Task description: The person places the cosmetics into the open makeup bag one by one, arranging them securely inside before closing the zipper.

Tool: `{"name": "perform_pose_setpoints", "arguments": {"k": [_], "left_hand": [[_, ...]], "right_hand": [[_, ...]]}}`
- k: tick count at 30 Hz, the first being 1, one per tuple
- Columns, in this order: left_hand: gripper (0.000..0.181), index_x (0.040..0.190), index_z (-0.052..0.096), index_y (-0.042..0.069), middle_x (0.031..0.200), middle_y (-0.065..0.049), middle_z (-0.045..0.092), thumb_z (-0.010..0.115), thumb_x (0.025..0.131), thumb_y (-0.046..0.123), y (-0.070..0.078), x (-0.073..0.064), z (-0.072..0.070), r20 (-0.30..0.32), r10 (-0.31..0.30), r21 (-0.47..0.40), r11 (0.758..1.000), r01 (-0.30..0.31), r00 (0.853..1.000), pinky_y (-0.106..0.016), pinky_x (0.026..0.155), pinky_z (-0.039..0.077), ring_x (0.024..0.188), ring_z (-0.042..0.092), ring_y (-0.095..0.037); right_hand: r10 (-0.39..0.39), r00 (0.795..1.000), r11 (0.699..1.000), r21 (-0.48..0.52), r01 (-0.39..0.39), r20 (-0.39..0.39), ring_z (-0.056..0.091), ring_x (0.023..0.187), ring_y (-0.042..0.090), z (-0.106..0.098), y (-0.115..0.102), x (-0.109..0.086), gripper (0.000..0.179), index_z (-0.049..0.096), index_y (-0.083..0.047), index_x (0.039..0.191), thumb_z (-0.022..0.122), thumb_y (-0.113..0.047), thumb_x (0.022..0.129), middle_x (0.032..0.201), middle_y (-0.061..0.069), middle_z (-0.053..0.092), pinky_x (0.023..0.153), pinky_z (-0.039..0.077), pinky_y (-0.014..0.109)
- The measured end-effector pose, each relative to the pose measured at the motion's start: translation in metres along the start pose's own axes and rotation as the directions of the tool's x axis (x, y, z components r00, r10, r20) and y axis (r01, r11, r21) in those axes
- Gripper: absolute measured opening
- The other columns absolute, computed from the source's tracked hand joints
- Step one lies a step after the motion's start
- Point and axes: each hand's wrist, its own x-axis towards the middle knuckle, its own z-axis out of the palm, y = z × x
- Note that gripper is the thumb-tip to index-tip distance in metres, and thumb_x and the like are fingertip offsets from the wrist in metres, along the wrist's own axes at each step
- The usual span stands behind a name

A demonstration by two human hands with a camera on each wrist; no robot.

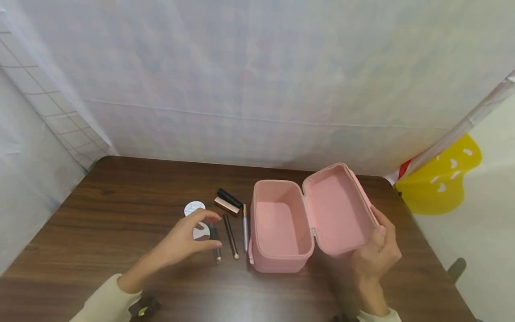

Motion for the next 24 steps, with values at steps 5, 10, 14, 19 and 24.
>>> {"name": "perform_pose_setpoints", "arguments": {"k": [5, 10, 14, 19, 24], "left_hand": [[0.042, 0.113, 0.062, 0.007, 0.109, -0.009, 0.061, 0.080, 0.078, 0.022, -0.017, -0.006, -0.015, 0.038, 0.005, -0.086, 0.996, -0.001, 0.999, -0.050, 0.085, 0.047, 0.103, 0.055, -0.034], [0.038, 0.112, 0.064, 0.008, 0.117, -0.008, 0.061, 0.079, 0.078, 0.016, -0.030, -0.008, -0.026, 0.085, 0.020, -0.118, 0.993, -0.010, 0.996, -0.051, 0.090, 0.044, 0.108, 0.055, -0.033], [0.041, 0.113, 0.065, 0.010, 0.116, -0.002, 0.063, 0.081, 0.076, 0.016, -0.037, -0.009, -0.033, 0.097, 0.004, -0.032, 1.000, 0.000, 0.995, -0.049, 0.094, 0.042, 0.110, 0.056, -0.027], [0.040, 0.112, 0.066, 0.008, 0.111, -0.001, 0.065, 0.081, 0.075, 0.018, -0.042, -0.009, -0.038, 0.141, -0.029, 0.049, 0.999, 0.022, 0.990, -0.048, 0.093, 0.042, 0.107, 0.058, -0.027], [0.036, 0.109, 0.067, 0.009, 0.108, 0.000, 0.066, 0.079, 0.077, 0.018, -0.042, -0.009, -0.041, 0.183, -0.059, 0.056, 0.997, 0.050, 0.981, -0.048, 0.092, 0.044, 0.104, 0.059, -0.027]], "right_hand": [[0.004, 1.000, 1.000, -0.007, -0.004, -0.003, 0.064, 0.083, 0.009, 0.004, -0.018, 0.000, 0.039, 0.071, 0.003, 0.105, 0.036, -0.008, 0.090, 0.099, 0.013, 0.071, 0.074, 0.046, 0.018], [0.010, 1.000, 1.000, -0.027, -0.010, -0.002, 0.063, 0.083, 0.008, 0.001, -0.017, 0.001, 0.040, 0.071, 0.002, 0.106, 0.036, -0.009, 0.091, 0.099, 0.011, 0.071, 0.074, 0.045, 0.017], [0.013, 1.000, 0.999, -0.049, -0.012, 0.002, 0.063, 0.083, 0.007, 0.000, -0.017, 0.002, 0.040, 0.072, 0.001, 0.106, 0.037, -0.010, 0.091, 0.099, 0.010, 0.071, 0.074, 0.045, 0.016], [0.007, 1.000, 0.999, -0.043, -0.006, 0.006, 0.063, 0.084, 0.007, 0.001, -0.021, 0.002, 0.039, 0.071, 0.002, 0.106, 0.038, -0.011, 0.091, 0.099, 0.011, 0.071, 0.075, 0.045, 0.017], [-0.007, 1.000, 0.998, -0.059, 0.007, 0.004, 0.062, 0.084, 0.006, 0.001, -0.025, 0.002, 0.038, 0.071, 0.003, 0.106, 0.038, -0.012, 0.092, 0.099, 0.011, 0.071, 0.074, 0.044, 0.016]]}}
